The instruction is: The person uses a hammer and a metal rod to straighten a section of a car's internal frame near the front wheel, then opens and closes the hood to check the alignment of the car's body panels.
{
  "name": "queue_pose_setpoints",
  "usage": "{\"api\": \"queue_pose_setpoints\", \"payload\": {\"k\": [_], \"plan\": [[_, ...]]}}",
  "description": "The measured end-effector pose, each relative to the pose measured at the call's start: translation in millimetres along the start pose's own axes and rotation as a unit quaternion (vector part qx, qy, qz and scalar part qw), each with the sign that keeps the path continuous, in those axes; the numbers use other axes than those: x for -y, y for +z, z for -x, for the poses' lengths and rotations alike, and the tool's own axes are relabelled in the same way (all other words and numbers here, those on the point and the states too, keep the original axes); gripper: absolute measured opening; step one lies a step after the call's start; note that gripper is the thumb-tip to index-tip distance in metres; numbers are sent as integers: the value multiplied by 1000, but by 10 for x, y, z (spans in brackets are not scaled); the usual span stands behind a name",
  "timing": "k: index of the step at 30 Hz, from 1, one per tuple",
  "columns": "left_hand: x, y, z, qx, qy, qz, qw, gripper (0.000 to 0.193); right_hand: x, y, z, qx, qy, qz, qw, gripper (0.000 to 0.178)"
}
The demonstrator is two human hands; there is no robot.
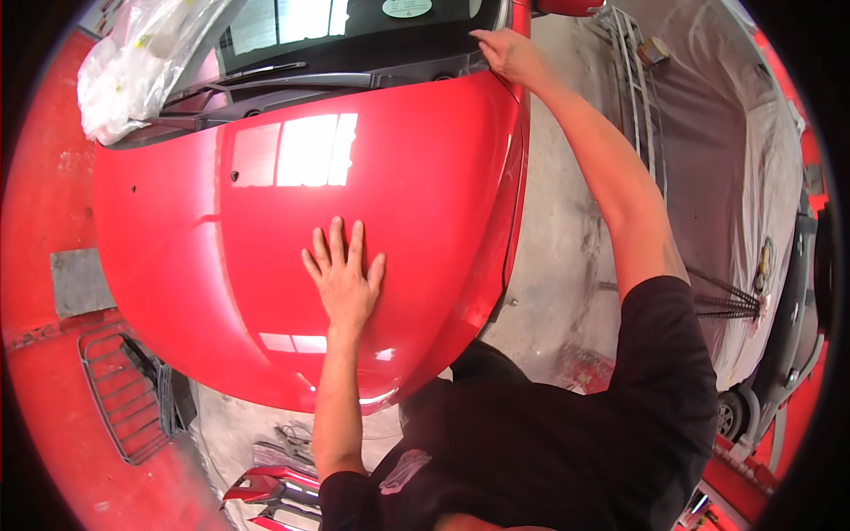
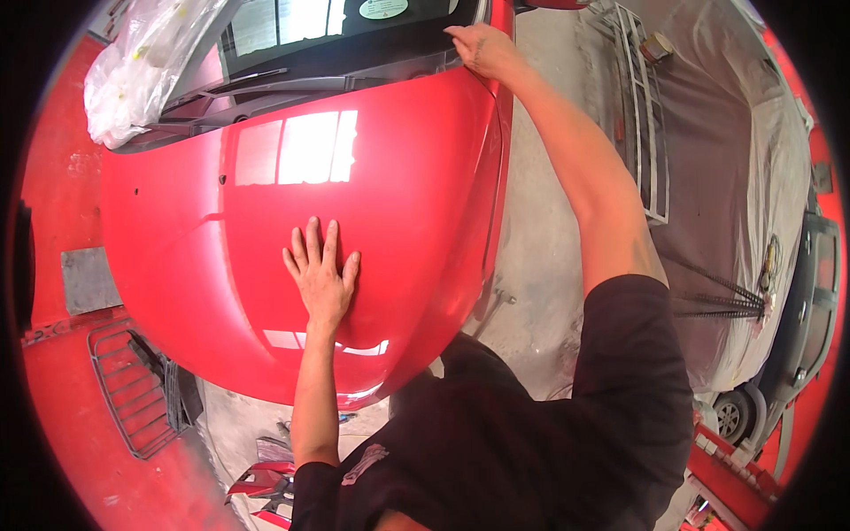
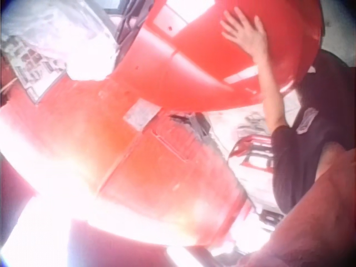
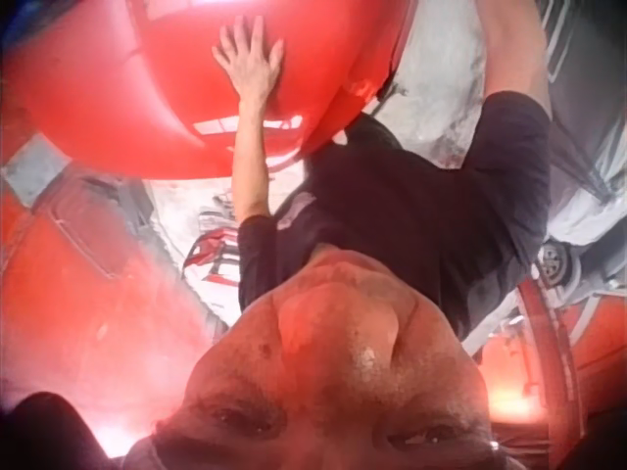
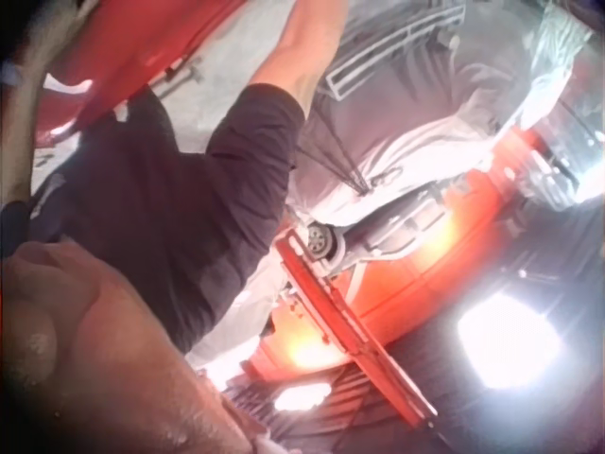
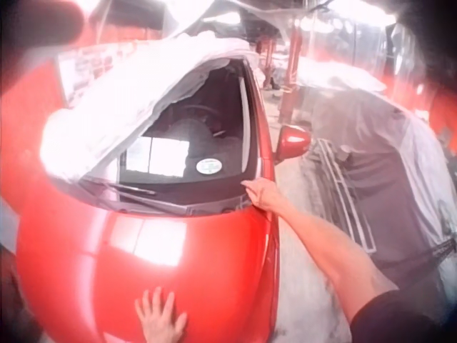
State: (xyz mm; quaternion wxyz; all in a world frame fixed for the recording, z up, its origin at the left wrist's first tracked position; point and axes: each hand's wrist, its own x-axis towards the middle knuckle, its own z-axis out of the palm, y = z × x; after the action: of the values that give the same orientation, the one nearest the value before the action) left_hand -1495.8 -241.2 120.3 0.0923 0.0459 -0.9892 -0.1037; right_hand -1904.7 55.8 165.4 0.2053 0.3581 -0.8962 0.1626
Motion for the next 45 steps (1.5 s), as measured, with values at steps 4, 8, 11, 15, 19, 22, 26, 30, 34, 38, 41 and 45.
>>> {"api": "queue_pose_setpoints", "payload": {"k": [4, 8, 11, 15, 19, 22, 26, 30, 34, 38, 41, 45], "plan": [[-41, -71, -88, 33, -17, -5, 999, 64, 46, 125, -253, 81, -76, 10, 994, 30], [-173, -99, -461, -55, -2, 41, 998, 55, 51, 195, -302, 14, -162, 42, 986, 31], [-510, 8, -1164, -85, 108, 150, 979, 52, 51, 212, -347, -78, -196, -6, 978, 39], [-1506, 112, -2518, -142, 239, 207, 938, 54, 70, 248, -389, -36, -127, 53, 990, 53], [-2096, 211, -3646, -157, 263, 219, 926, 52, 15, 370, -334, -95, -147, 237, 956, 59], [-2159, 470, -3940, -190, 256, 211, 924, 39, -65, 491, -285, -77, -142, 202, 966, 59], [-1995, 722, -4020, -282, 325, 186, 884, 29, -77, 522, -228, -69, -134, 166, 974, 59], [-2004, 646, -4125, -204, 355, 214, 887, 30, 39, 377, -224, -57, -133, 156, 977, 58], [-1982, 580, -4086, -189, 357, 207, 891, 32, 74, 347, -232, -45, -135, 148, 979, 58], [-1991, 665, -4062, -204, 356, 247, 878, 26, -97, 489, -223, -38, -140, 140, 979, 58], [-2087, 658, -4103, -253, 372, 287, 846, 25, -184, 455, -191, -44, -142, 140, 979, 58], [-2024, 531, -3948, -213, 365, 237, 875, 25, -28, 284, -204, -59, -134, 114, 983, 58]]}}
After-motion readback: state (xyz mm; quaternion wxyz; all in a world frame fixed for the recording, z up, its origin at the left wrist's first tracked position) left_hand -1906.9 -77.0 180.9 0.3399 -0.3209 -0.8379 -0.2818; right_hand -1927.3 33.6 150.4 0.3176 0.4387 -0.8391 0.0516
